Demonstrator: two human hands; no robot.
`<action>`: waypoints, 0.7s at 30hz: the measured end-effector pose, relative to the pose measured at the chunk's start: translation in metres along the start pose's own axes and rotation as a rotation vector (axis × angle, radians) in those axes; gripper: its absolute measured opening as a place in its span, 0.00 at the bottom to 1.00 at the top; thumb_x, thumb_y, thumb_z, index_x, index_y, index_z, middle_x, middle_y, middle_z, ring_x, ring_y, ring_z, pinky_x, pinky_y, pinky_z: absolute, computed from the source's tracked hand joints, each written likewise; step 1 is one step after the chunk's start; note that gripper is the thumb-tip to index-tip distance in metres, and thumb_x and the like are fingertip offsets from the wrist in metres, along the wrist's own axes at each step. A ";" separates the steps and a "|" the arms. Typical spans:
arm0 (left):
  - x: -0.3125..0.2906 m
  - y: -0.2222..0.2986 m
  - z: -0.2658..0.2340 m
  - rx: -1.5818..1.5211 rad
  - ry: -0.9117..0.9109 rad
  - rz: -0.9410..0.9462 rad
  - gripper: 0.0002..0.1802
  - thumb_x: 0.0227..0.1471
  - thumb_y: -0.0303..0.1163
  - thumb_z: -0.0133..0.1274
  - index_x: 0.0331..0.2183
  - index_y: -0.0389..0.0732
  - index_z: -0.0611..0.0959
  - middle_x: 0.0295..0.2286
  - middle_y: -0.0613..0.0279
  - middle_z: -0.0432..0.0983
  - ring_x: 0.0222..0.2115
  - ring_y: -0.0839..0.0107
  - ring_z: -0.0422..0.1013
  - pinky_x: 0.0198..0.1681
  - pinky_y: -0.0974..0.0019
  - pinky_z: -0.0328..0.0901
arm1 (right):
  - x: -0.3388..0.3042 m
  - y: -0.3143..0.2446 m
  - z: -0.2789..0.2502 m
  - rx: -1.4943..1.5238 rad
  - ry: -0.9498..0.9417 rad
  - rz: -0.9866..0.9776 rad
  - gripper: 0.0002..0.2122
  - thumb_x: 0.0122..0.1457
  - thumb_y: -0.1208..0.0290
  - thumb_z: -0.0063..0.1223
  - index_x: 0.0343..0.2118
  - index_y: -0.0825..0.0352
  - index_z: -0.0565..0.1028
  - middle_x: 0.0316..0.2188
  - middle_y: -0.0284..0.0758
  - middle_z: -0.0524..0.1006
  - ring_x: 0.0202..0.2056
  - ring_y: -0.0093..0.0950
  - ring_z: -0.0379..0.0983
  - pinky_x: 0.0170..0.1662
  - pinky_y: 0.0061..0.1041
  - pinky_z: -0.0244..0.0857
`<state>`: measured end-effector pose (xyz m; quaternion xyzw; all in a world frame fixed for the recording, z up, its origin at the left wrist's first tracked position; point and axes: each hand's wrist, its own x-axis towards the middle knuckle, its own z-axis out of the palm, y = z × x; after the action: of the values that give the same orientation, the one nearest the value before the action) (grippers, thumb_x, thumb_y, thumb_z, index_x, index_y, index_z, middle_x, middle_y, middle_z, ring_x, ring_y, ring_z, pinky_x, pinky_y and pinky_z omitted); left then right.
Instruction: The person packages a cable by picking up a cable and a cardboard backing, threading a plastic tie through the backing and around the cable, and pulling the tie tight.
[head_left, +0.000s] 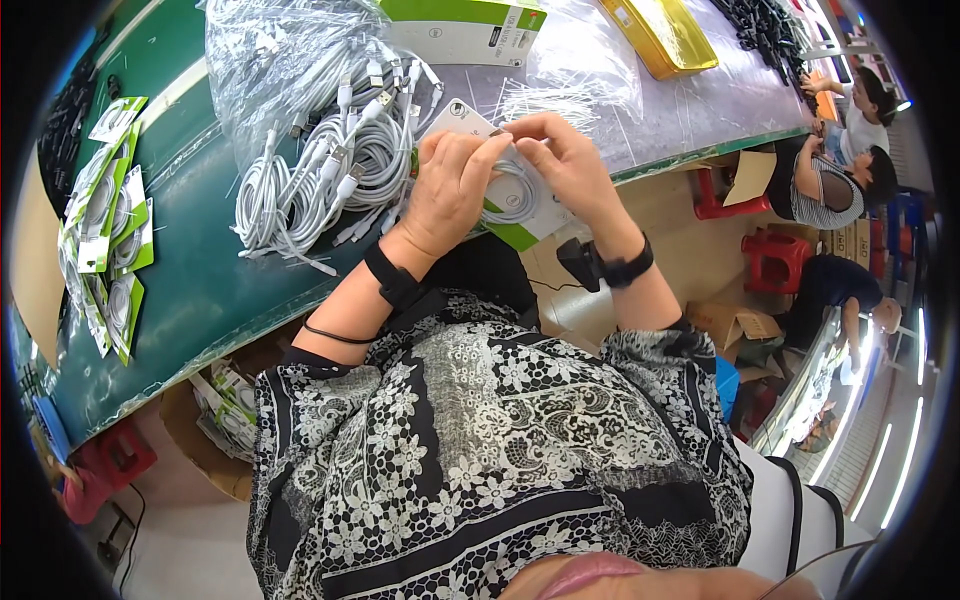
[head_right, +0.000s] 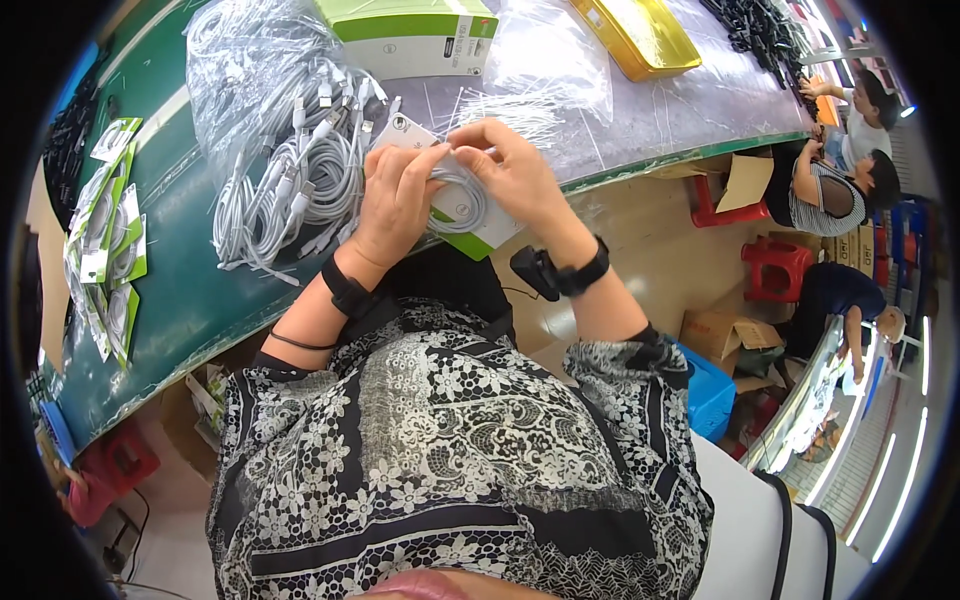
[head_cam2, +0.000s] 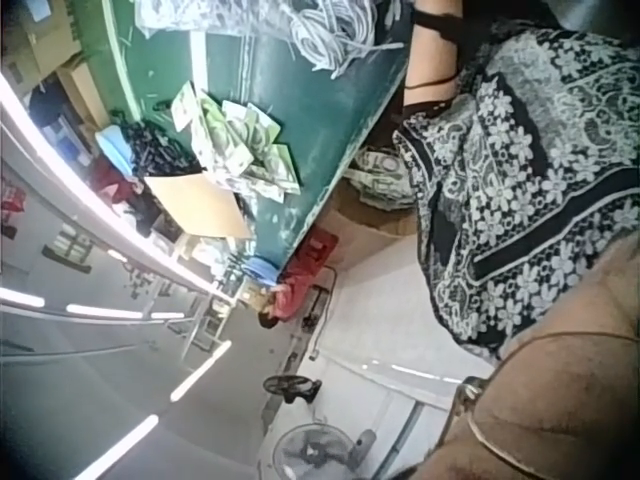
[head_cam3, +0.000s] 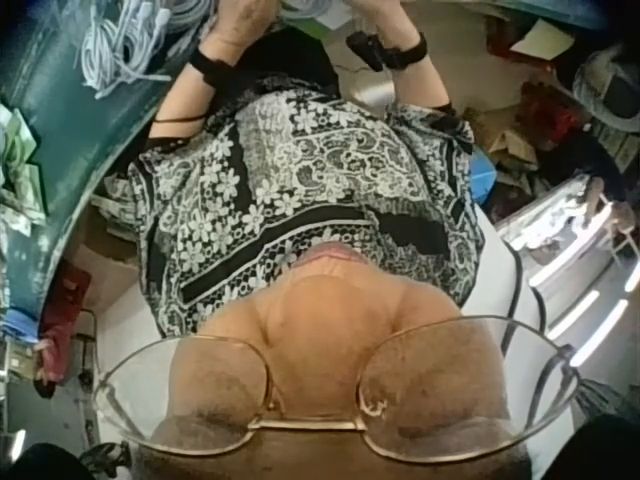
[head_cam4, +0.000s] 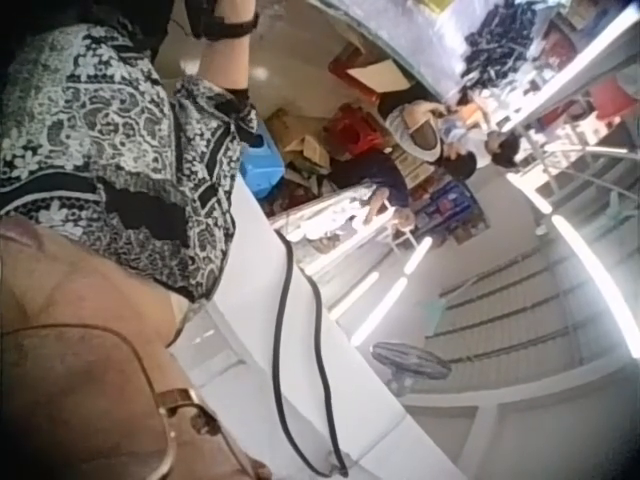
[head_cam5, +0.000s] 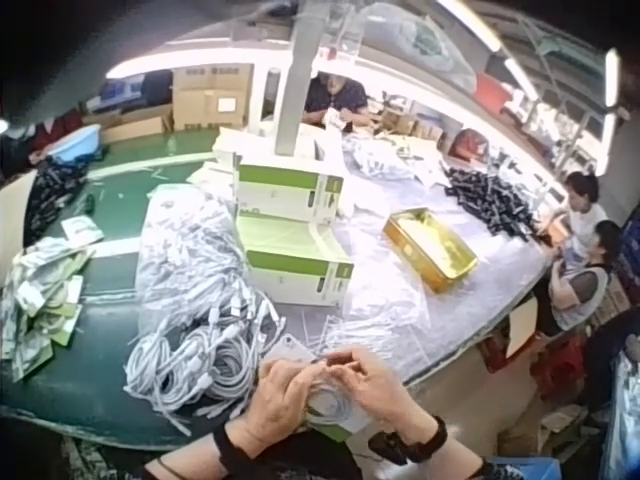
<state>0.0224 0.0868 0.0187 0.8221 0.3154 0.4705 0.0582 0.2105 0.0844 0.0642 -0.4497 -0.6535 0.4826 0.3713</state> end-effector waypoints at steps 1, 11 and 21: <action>0.000 -0.001 0.000 0.002 0.001 -0.001 0.26 0.43 0.23 0.53 0.48 0.42 0.72 0.32 0.64 0.68 0.34 0.65 0.66 0.45 0.61 0.56 | -0.004 -0.005 0.004 -0.372 0.148 -0.221 0.10 0.55 0.75 0.55 0.40 0.68 0.70 0.35 0.33 0.73 0.37 0.26 0.71 0.41 0.21 0.65; 0.014 0.010 -0.010 -0.075 0.114 0.008 0.26 0.42 0.24 0.57 0.46 0.41 0.72 0.31 0.62 0.69 0.33 0.63 0.67 0.42 0.59 0.60 | -0.017 -0.002 0.022 -0.722 0.414 -0.359 0.12 0.52 0.80 0.56 0.40 0.68 0.71 0.32 0.37 0.73 0.31 0.28 0.72 0.33 0.24 0.67; -0.017 0.030 -0.013 -1.142 -0.229 -0.827 0.15 0.50 0.27 0.56 0.41 0.35 0.73 0.29 0.62 0.73 0.25 0.74 0.70 0.29 0.73 0.65 | -0.024 -0.022 -0.016 -0.287 0.489 -0.114 0.11 0.54 0.79 0.56 0.40 0.69 0.71 0.31 0.33 0.75 0.31 0.18 0.72 0.34 0.19 0.67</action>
<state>0.0201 0.0506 0.0255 0.5206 0.2977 0.4121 0.6859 0.2284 0.0632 0.0886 -0.5633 -0.6303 0.2407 0.4768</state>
